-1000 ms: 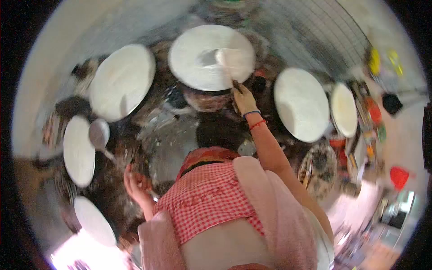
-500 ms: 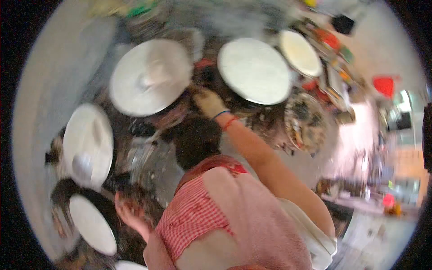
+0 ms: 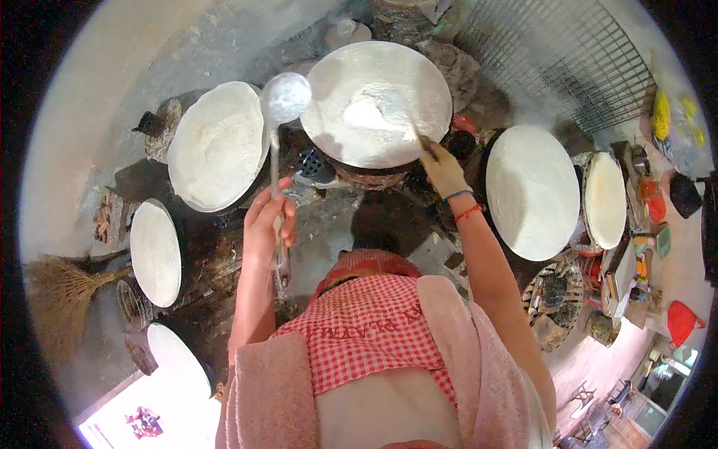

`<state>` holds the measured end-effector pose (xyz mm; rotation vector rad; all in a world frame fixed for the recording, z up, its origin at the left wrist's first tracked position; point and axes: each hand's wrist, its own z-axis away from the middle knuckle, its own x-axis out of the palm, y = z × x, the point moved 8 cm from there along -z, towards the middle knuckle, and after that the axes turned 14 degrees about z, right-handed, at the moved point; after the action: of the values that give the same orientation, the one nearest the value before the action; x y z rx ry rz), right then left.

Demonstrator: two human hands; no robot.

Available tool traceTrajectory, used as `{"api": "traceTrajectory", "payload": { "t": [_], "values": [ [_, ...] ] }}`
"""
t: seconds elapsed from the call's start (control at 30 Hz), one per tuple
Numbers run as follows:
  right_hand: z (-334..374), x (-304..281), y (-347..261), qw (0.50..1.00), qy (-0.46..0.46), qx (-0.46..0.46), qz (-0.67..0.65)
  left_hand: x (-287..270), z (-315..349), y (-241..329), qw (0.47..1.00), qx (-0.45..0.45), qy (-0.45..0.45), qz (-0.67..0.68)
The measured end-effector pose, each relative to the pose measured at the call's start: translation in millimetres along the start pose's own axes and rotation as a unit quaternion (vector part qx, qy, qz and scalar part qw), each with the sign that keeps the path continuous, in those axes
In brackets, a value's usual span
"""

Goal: The person pours liquid batter onto several heated round plates using a ladle and spreads it into thin circles with a wooden stick before removing the cooked crepes.

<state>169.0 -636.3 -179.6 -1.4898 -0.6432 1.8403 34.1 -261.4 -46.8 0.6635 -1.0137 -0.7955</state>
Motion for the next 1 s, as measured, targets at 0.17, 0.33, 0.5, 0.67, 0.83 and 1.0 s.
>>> {"api": "traceTrajectory", "payload": {
  "t": [0.17,0.33,0.5,0.67,0.83,1.0],
  "values": [
    [37.1,28.3,-27.4,0.973,-0.099,-0.159,0.131,16.1,-39.3,-37.0,0.995,-0.070,-0.010,0.068],
    [87.7,-6.7,85.9,0.996,0.000,0.006,-0.094,32.8,-21.8,-70.0,0.978,-0.121,0.003,0.171],
    [79.6,106.3,41.5,0.952,-0.168,0.076,-0.243,80.1,-16.9,-104.0,0.972,-0.142,0.020,0.184],
    [91.1,93.3,-17.6,0.927,-0.258,0.081,-0.259,79.2,-18.2,-101.8,0.716,-0.316,-0.015,0.622],
    [75.4,30.5,74.2,0.984,0.048,0.039,-0.169,32.4,38.0,-37.8,0.737,-0.291,-0.226,0.567],
    [92.3,135.2,-57.4,0.975,-0.039,-0.124,0.180,-41.1,52.7,33.3,0.774,-0.234,-0.143,0.571]
  ]
}}
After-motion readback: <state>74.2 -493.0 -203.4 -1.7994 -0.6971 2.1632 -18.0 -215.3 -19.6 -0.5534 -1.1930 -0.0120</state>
